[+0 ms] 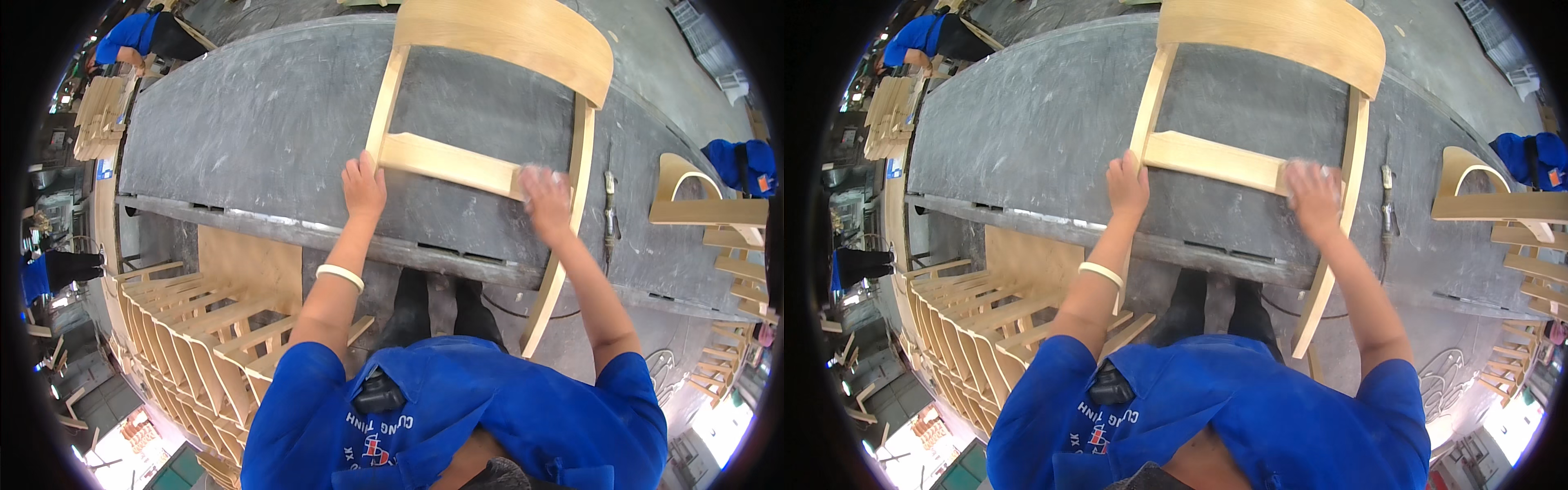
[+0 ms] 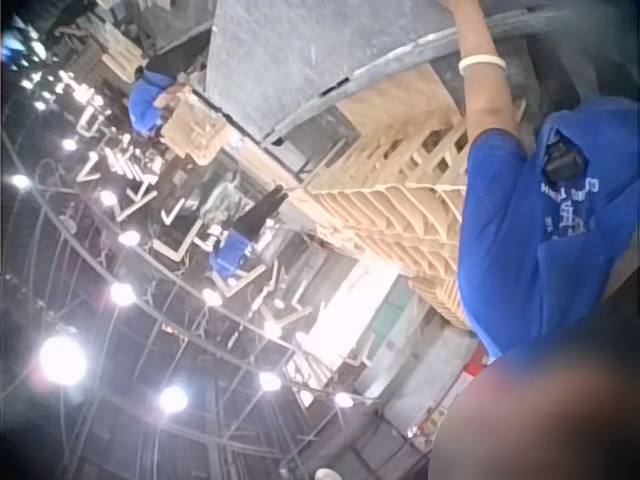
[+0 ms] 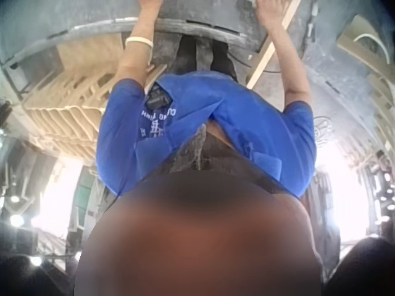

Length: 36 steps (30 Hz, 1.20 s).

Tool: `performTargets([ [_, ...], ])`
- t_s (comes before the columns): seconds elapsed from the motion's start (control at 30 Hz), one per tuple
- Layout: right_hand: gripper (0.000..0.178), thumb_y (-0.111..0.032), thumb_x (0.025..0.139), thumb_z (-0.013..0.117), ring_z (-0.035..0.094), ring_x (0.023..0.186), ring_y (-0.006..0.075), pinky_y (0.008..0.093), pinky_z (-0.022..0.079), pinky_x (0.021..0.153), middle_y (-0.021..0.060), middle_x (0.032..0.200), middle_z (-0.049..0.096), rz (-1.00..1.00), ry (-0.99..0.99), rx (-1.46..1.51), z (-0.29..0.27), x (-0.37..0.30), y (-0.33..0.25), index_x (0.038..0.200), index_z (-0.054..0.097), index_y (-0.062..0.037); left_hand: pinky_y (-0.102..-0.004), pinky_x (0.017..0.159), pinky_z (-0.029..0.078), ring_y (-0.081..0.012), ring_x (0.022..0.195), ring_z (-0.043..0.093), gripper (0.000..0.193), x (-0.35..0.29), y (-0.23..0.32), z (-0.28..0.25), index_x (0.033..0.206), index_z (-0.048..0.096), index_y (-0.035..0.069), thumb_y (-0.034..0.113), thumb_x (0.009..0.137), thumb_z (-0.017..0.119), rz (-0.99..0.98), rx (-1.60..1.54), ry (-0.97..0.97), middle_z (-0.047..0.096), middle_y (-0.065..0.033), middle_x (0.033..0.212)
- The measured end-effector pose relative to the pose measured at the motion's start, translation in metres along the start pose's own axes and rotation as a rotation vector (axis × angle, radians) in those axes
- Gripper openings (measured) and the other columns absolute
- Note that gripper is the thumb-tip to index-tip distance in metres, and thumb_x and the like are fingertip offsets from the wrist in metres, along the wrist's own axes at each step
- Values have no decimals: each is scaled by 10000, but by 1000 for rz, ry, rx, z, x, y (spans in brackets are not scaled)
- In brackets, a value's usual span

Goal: The person sands the surfaces of wooden chair frames using a sanding block. They rotate the chair to access different sides, sand the legs and backrest, then place the finished chair in a stack. The person repeats the process with another chair frame.

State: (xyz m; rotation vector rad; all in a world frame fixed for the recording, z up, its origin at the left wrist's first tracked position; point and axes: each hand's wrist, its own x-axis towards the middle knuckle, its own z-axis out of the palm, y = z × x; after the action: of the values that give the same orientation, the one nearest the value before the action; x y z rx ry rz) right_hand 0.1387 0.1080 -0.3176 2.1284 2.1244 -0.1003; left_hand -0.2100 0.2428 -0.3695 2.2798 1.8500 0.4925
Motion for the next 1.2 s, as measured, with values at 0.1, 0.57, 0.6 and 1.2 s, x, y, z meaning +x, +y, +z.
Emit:
performTargets([
  [0.1, 590, -162, 841, 531, 238, 1365, 314, 560, 208, 1074, 33, 1452, 336, 63, 111, 129, 44, 9, -48, 1401, 350, -194, -444, 808, 424, -375, 979, 479, 561, -3, -7, 10, 1274, 397, 35, 134, 777, 638, 19, -104, 179, 484, -173, 1069],
  [0.57, 546, -215, 846, 531, 267, 1353, 324, 583, 188, 1071, -20, 1452, 345, -113, 115, 204, 10, 121, -179, 1376, 397, -214, -425, 817, 433, -335, 988, 498, 607, 6, -3, -6, 1303, 372, 31, 57, 748, 618, -109, -87, -44, 518, -144, 1075],
  [0.6, 545, -216, 848, 530, 266, 1353, 325, 585, 186, 1071, -20, 1452, 344, -108, 157, 254, 19, 128, -193, 1377, 397, -213, -423, 817, 433, -335, 987, 498, 605, 6, -4, -6, 1302, 373, 28, 49, 748, 614, -101, -90, -49, 516, -145, 1077],
  [1.2, 571, -179, 781, 601, 354, 1313, 271, 464, 304, 1056, 11, 1384, 431, -234, 225, 459, 23, 113, -190, 1330, 455, -118, -441, 854, 417, -375, 1012, 463, 631, 3, -12, -7, 1317, 333, -15, 40, 751, 604, -20, -202, -48, 486, -178, 1112],
])
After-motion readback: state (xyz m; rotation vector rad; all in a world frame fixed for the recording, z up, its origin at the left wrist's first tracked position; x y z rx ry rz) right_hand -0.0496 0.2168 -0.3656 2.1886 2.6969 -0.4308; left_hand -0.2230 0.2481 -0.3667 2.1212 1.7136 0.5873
